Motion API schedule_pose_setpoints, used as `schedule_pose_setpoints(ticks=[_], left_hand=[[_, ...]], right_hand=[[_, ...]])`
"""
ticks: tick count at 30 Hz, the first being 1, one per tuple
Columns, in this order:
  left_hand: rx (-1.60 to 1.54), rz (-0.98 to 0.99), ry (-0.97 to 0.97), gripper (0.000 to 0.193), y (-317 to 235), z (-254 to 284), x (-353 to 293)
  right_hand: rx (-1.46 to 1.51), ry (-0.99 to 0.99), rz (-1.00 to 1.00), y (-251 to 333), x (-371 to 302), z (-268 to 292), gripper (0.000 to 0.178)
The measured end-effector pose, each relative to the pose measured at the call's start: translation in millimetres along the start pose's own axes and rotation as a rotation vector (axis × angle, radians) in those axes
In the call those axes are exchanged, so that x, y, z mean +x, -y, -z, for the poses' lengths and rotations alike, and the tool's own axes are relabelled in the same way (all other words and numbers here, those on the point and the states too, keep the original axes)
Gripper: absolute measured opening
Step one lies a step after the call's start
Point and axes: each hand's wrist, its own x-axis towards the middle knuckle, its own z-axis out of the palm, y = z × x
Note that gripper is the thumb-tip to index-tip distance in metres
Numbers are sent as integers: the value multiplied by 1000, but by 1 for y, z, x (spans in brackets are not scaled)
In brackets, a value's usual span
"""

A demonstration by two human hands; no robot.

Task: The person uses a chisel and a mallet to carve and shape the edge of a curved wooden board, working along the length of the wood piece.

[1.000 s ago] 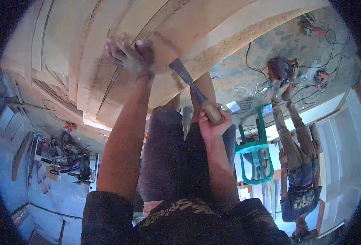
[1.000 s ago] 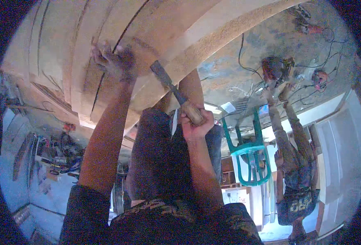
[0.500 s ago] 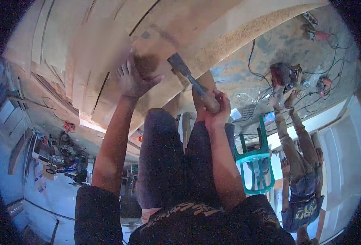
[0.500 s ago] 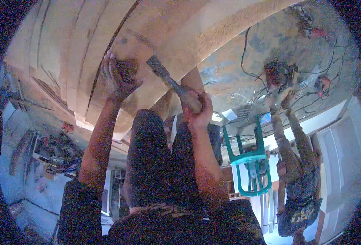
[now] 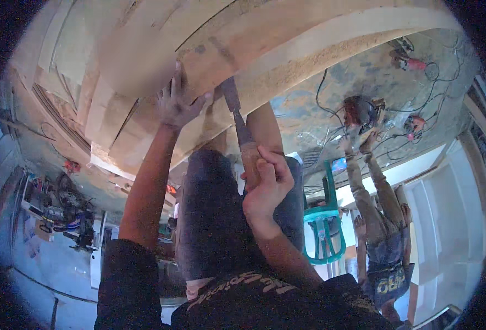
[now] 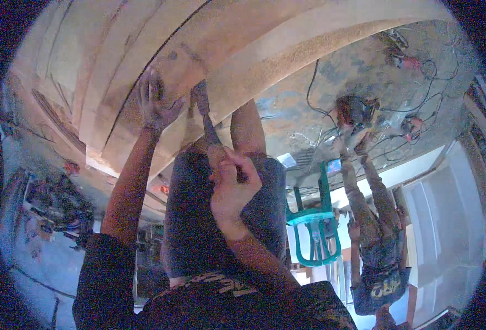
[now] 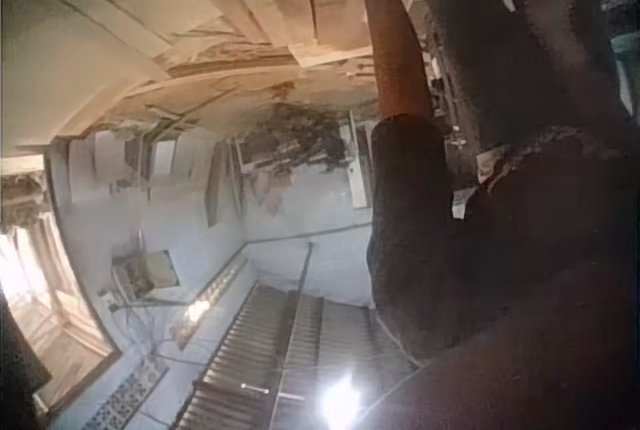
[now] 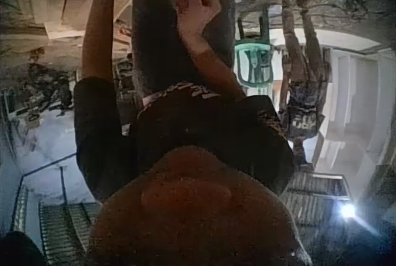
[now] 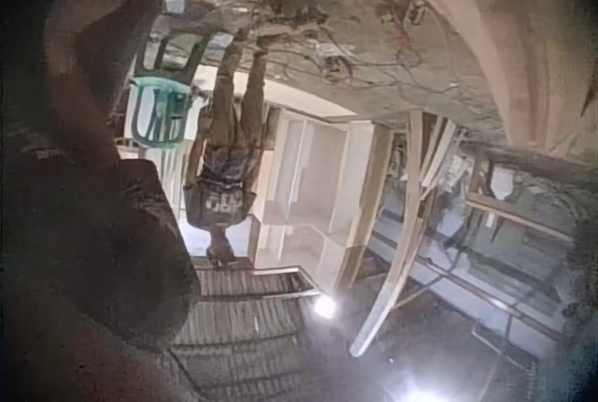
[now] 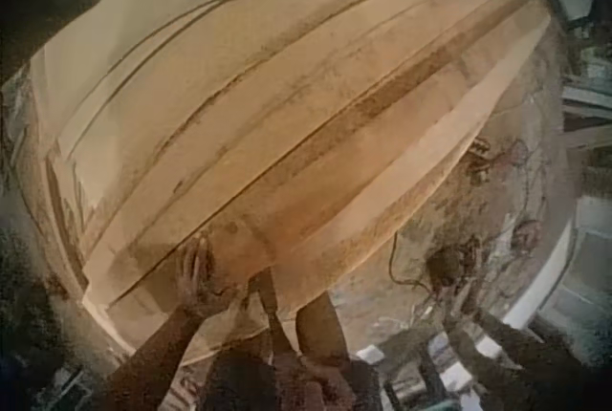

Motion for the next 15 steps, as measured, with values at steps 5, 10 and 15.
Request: schedule_pose_setpoints(ticks=[5,10,15], left_hand=[[54,38,116,108,0,1,-5],[-6,37,141,109,5,2,-9],[40,34,150,112,8,1,-10]], right_hand=[[172,-89,-129,24,-17,-22,11],[74,-190,-142,33,-30,-43,9],[102,-202,-134,11,-14,-17,17]])
